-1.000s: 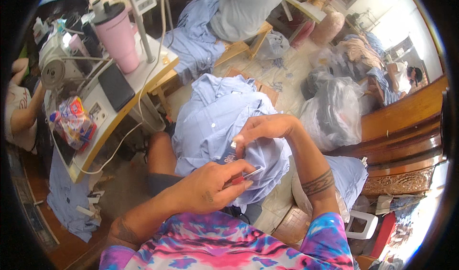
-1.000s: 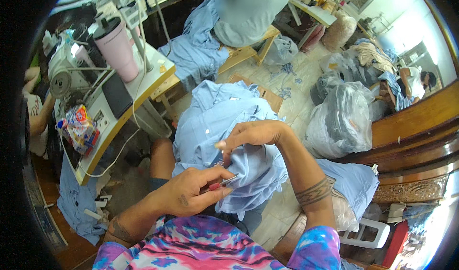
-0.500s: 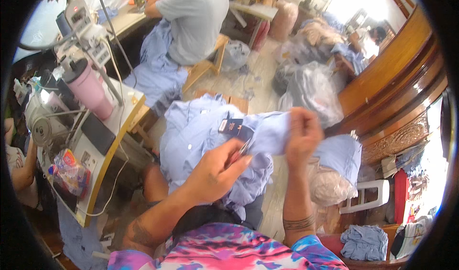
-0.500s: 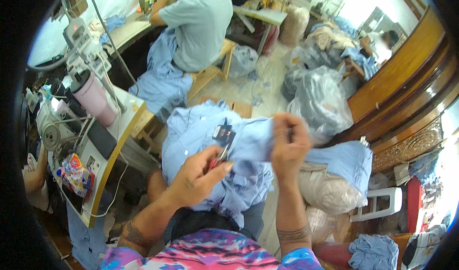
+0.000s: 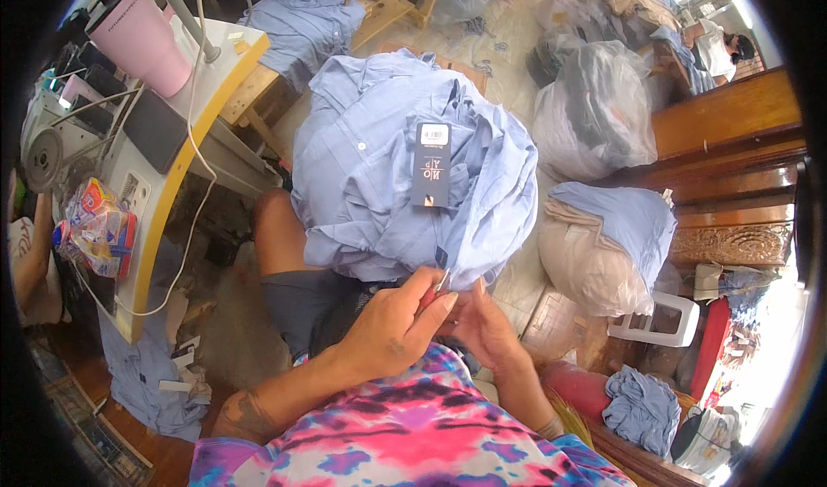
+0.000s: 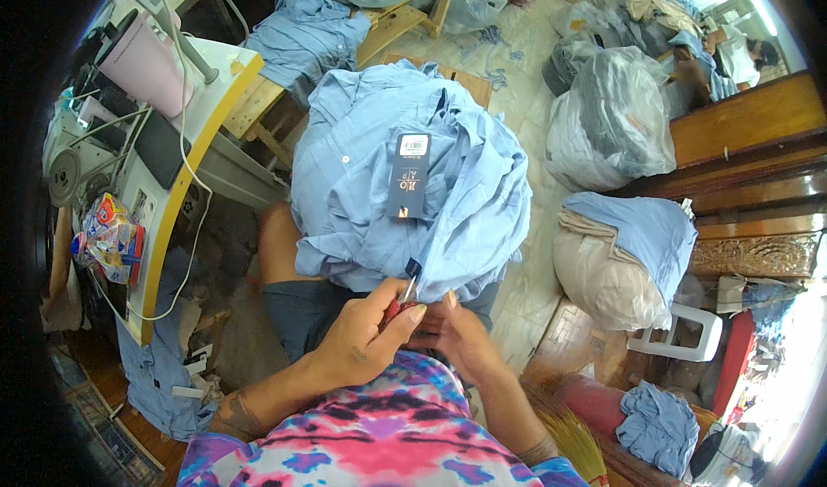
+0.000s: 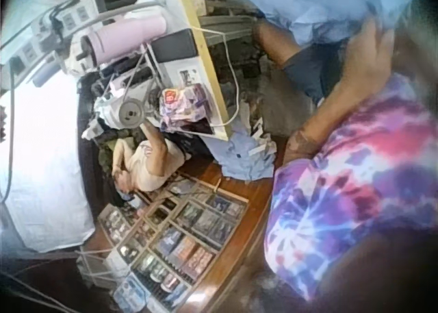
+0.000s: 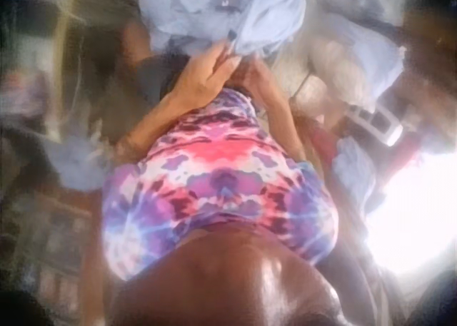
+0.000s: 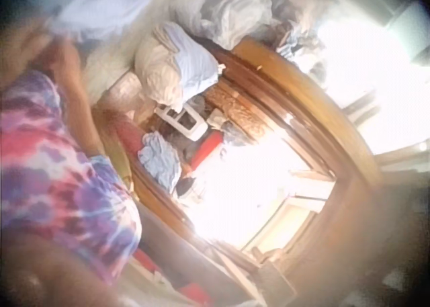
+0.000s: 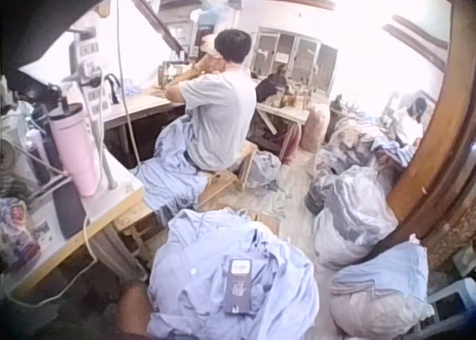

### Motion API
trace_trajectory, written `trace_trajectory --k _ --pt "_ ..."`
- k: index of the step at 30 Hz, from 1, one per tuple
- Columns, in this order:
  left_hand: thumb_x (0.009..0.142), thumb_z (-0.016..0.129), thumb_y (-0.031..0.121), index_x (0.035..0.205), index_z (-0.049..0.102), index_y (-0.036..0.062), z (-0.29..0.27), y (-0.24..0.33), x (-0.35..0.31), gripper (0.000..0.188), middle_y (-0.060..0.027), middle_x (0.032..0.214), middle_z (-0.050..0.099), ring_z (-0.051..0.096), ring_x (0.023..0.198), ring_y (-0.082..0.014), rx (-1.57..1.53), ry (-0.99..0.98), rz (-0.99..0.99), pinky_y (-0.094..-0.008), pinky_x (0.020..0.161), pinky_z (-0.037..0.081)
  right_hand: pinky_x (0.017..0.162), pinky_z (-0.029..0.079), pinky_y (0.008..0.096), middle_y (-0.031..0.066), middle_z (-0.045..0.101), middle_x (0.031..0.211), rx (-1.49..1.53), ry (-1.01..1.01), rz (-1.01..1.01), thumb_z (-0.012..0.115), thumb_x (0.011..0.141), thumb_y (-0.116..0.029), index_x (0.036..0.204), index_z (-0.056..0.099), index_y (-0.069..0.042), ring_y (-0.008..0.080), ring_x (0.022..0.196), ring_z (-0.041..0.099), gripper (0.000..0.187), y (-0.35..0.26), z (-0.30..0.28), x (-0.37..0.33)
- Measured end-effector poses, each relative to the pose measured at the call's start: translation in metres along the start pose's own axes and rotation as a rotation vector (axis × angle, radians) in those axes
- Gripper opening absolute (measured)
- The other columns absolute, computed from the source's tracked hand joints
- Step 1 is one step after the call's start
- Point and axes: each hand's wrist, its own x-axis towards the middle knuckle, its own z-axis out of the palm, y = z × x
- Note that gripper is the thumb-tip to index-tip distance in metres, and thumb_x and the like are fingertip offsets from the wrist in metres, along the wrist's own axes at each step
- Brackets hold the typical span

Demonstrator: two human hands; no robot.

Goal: The person uses small shears to cut through a plastic fastener attaching a paper tag to a light blue shirt, pulls the tag and fastener away from the garment, and repeats the process on multiple shirts within a stack.

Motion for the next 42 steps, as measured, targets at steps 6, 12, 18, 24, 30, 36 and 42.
trace_trajectory --k 6,12,18,24,30,36,42 --pt "0.107 0.054 0.022 0.134 0.048 -0.0031 0.004 0.0 -0.006 0.037 -0.002 0.074 0.061 0.055 0.056 -0.0065 -0.173 0.012 -0.057 -0.0264 0.051 0.044 0.091 0.053 0.0417 0.0098 0.07 0.114 0.506 -0.057 -0.004 0.048 0.105 -0.059 0.126 0.061 -0.007 0.0223 0.106 0.066 0.058 0.014 0.032 0.02" --pt "0.108 0.052 0.018 0.134 0.043 -0.0047 0.006 -0.005 -0.01 0.036 -0.003 0.076 0.062 0.054 0.06 -0.006 -0.114 0.139 0.031 -0.026 0.055 0.044 0.077 0.055 0.0367 0.0073 0.071 0.098 0.574 0.016 -0.068 0.06 0.105 -0.04 0.116 0.064 -0.007 0.0186 0.086 0.068 0.035 0.011 0.04 0.032" --pt "0.108 0.051 0.019 0.128 0.043 -0.003 0.001 -0.003 -0.008 0.031 -0.0029 0.073 0.06 0.051 0.059 -0.0058 -0.12 0.149 0.004 -0.0263 0.054 0.042 0.075 0.056 0.0346 0.0103 0.071 0.102 0.498 -0.123 -0.208 0.062 0.105 -0.029 0.116 0.064 -0.001 0.0188 0.087 0.068 0.03 0.017 0.029 0.039" --pt "0.11 0.046 0.026 0.124 0.046 -0.0003 -0.014 0.01 -0.004 0.029 -0.0019 0.069 0.055 0.045 0.049 -0.0067 -0.179 0.037 -0.15 -0.0269 0.046 0.036 0.071 0.057 0.0364 0.0138 0.07 0.107 0.405 -0.033 -0.294 0.064 0.103 -0.018 0.12 0.061 0.002 0.0216 0.087 0.068 0.026 0.016 0.031 0.043" --pt "0.11 0.049 0.028 0.121 0.048 0.0041 -0.018 -0.01 -0.002 0.026 -0.0012 0.071 0.054 0.046 0.052 -0.0074 -0.25 0.109 -0.216 -0.0261 0.048 0.037 0.083 0.057 0.0385 0.013 0.069 0.111 0.441 -0.003 -0.283 0.064 0.103 -0.02 0.126 0.059 0.0 0.023 0.096 0.068 0.031 0.024 0.037 0.049" --pt "0.109 0.053 0.028 0.125 0.045 0.0018 -0.014 0.0 -0.005 0.032 -0.0021 0.073 0.056 0.048 0.053 -0.009 -0.179 0.052 -0.203 -0.0278 0.047 0.039 0.079 0.057 0.0402 0.009 0.068 0.111 0.414 0.03 -0.236 0.067 0.102 -0.026 0.124 0.059 -0.002 0.0238 0.095 0.067 0.034 0.023 0.034 0.057" --pt "0.108 0.053 0.026 0.12 0.045 0.0007 -0.012 0.002 0.001 0.029 -0.0025 0.073 0.056 0.048 0.054 -0.0098 -0.312 0.123 -0.234 -0.0283 0.049 0.038 0.053 0.053 0.0322 0.0077 0.071 0.09 0.39 0.147 -0.319 0.065 0.104 -0.024 0.108 0.066 -0.004 0.0174 0.065 0.066 0.02 0.019 0.05 0.061"
